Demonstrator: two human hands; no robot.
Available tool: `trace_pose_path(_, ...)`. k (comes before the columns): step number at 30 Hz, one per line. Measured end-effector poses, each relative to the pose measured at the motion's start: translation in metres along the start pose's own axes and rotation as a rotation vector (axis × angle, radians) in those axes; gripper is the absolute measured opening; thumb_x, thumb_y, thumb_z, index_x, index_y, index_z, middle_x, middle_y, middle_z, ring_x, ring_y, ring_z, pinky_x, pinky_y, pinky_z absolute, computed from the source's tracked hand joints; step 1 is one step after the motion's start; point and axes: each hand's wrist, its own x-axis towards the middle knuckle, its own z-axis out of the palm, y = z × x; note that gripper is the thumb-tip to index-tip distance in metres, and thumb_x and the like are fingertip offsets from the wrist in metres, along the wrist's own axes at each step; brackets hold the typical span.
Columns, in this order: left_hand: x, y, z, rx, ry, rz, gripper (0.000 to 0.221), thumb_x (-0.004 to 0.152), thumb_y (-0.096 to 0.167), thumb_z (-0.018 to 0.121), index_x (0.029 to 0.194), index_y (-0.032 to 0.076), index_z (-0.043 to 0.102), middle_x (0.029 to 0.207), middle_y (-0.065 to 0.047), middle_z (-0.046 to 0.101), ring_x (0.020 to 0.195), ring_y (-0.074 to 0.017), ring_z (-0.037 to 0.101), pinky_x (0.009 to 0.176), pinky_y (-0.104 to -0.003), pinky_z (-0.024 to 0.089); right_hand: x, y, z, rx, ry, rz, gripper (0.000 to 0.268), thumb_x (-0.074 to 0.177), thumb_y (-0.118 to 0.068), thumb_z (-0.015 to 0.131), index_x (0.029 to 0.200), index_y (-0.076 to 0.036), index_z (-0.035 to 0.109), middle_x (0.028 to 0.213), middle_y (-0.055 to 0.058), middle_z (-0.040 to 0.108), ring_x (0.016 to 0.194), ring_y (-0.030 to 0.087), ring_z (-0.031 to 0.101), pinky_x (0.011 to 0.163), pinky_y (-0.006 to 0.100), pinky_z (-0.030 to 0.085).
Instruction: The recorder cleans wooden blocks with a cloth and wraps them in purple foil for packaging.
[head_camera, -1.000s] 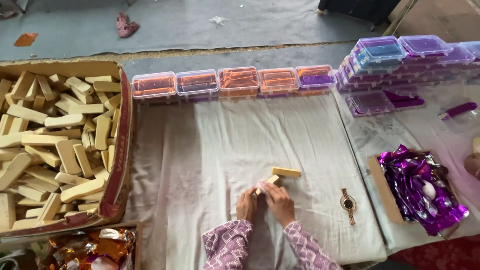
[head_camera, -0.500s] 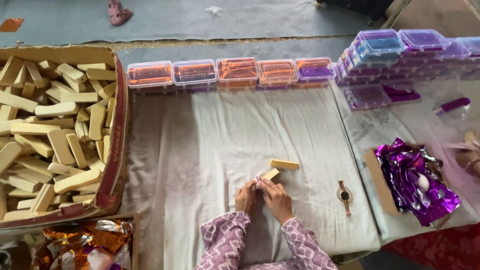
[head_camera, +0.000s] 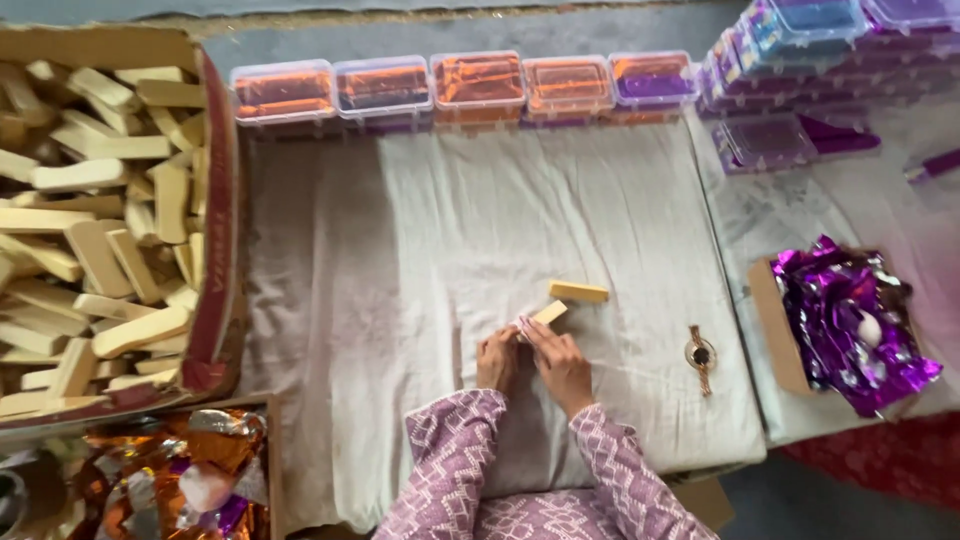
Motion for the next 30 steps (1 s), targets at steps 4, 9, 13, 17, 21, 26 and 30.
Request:
trace_pose_path(4,0.004,0.008,-0.005,0.015,-0.027,-0.008,0.029,0.099,0.007,0.062,0.127,0.013,0.056,0.121,-0.005,0.069,0.102,-0.0222,0.067,0.091,-0.039,0.046,0.010,0.046,0.011,-0.053,0.077,0.112,0.040,0.090,-0.013,0.071,0.127,-0.027,0.072,0.132,-0.009,0.069,0.094,0.022,0.067,0.084,0.035,0.057)
trace_pose_path(9,0.005,0.009,-0.007,0.006,-0.020,-0.043,0.036,0.097,0.005,0.062,0.131,0.013,0.053,0.121,-0.005,0.069,0.103,-0.0214,0.068,0.089,-0.038,0.047,0.003,0.022,0.032,-0.007,-0.088,0.230,0.043,0.094,-0.012,0.067,0.135,-0.025,0.068,0.135,-0.005,0.065,0.085,0.022,0.064,0.070,0.030,0.058)
trace_pose_path(13,-0.012,-0.015,0.016,0.073,-0.004,-0.025,0.039,0.099,0.005,0.062,0.136,0.012,0.049,0.121,-0.005,0.067,0.103,-0.0207,0.067,0.090,-0.038,0.047,-0.008,0.006,0.020,-0.055,-0.014,-0.014,0.042,0.089,-0.008,0.068,0.129,-0.019,0.069,0.138,-0.005,0.068,0.085,0.024,0.064,0.078,0.033,0.058)
trace_pose_path(17,-0.002,-0.001,0.004,0.060,-0.032,-0.008,0.035,0.099,0.007,0.063,0.131,0.012,0.049,0.124,-0.005,0.069,0.103,-0.0206,0.067,0.090,-0.038,0.046,0.017,0.035,0.000,0.001,-0.043,0.097,0.045,0.089,-0.008,0.068,0.131,-0.025,0.071,0.133,-0.008,0.069,0.086,0.023,0.066,0.077,0.034,0.058)
trace_pose_path(21,0.005,0.007,-0.003,0.077,-0.013,-0.007,0.033,0.099,0.008,0.061,0.129,0.013,0.049,0.124,-0.005,0.070,0.108,-0.0208,0.068,0.093,-0.038,0.047,0.029,0.034,-0.002,-0.059,0.083,0.073,0.044,0.091,-0.007,0.069,0.132,-0.025,0.070,0.134,-0.009,0.069,0.096,0.024,0.066,0.085,0.035,0.059)
trace_pose_path(26,-0.014,-0.004,0.002,0.106,0.004,-0.004,0.033,0.101,0.009,0.062,0.132,0.011,0.047,0.123,-0.006,0.070,0.106,-0.0205,0.068,0.092,-0.038,0.046,-0.003,0.004,0.013,-0.093,-0.119,0.107,0.051,0.090,-0.005,0.066,0.138,-0.023,0.065,0.140,-0.007,0.064,0.090,0.024,0.065,0.077,0.033,0.059)
trace_pose_path(30,-0.004,-0.004,0.008,0.145,0.043,0.085,0.030,0.102,0.011,0.062,0.129,0.012,0.049,0.126,-0.003,0.071,0.107,-0.0178,0.069,0.091,-0.037,0.046,0.004,0.013,-0.012,-0.036,-0.123,-0.014,0.053,0.084,-0.008,0.070,0.132,-0.029,0.069,0.137,-0.009,0.066,0.090,0.025,0.065,0.079,0.035,0.059)
